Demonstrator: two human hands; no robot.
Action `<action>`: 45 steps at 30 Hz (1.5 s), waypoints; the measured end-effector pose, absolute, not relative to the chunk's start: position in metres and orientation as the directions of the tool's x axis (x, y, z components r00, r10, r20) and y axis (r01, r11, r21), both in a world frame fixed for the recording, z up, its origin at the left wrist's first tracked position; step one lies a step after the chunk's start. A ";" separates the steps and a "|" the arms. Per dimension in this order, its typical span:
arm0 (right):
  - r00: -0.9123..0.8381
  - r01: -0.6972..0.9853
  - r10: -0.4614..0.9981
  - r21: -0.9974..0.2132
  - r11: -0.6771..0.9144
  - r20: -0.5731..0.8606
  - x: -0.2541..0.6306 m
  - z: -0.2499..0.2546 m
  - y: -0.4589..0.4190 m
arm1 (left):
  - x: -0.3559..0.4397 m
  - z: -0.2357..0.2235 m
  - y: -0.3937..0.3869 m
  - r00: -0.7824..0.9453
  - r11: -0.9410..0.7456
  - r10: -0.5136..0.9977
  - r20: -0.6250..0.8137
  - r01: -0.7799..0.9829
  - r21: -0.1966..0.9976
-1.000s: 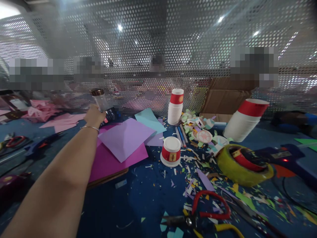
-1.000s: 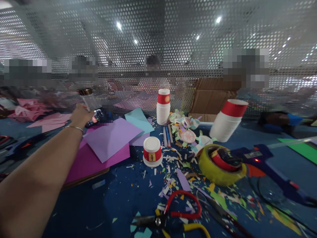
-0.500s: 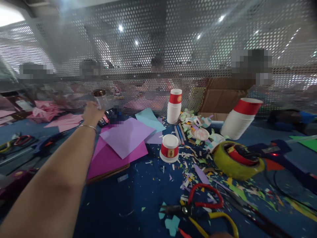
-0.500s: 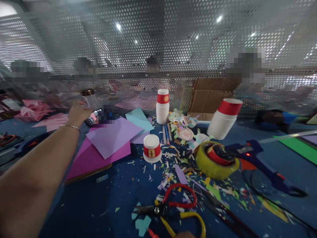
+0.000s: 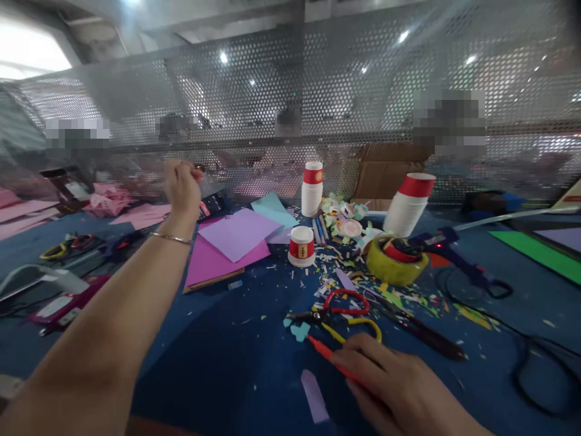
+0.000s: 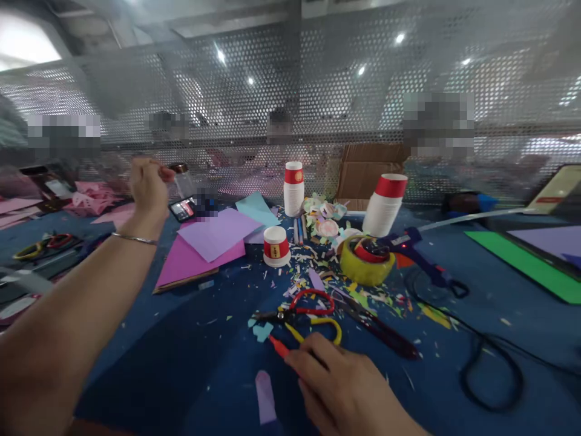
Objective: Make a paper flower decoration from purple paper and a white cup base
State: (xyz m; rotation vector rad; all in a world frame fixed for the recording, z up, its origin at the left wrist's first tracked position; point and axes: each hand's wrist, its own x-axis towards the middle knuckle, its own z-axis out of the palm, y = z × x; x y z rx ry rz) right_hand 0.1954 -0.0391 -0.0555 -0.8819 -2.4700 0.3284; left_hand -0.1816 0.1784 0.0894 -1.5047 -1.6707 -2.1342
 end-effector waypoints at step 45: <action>-0.613 0.745 0.747 -0.124 0.655 0.257 0.213 -0.030 0.016 | -0.030 0.005 0.027 0.695 -0.715 0.676 0.245 0.699 -0.013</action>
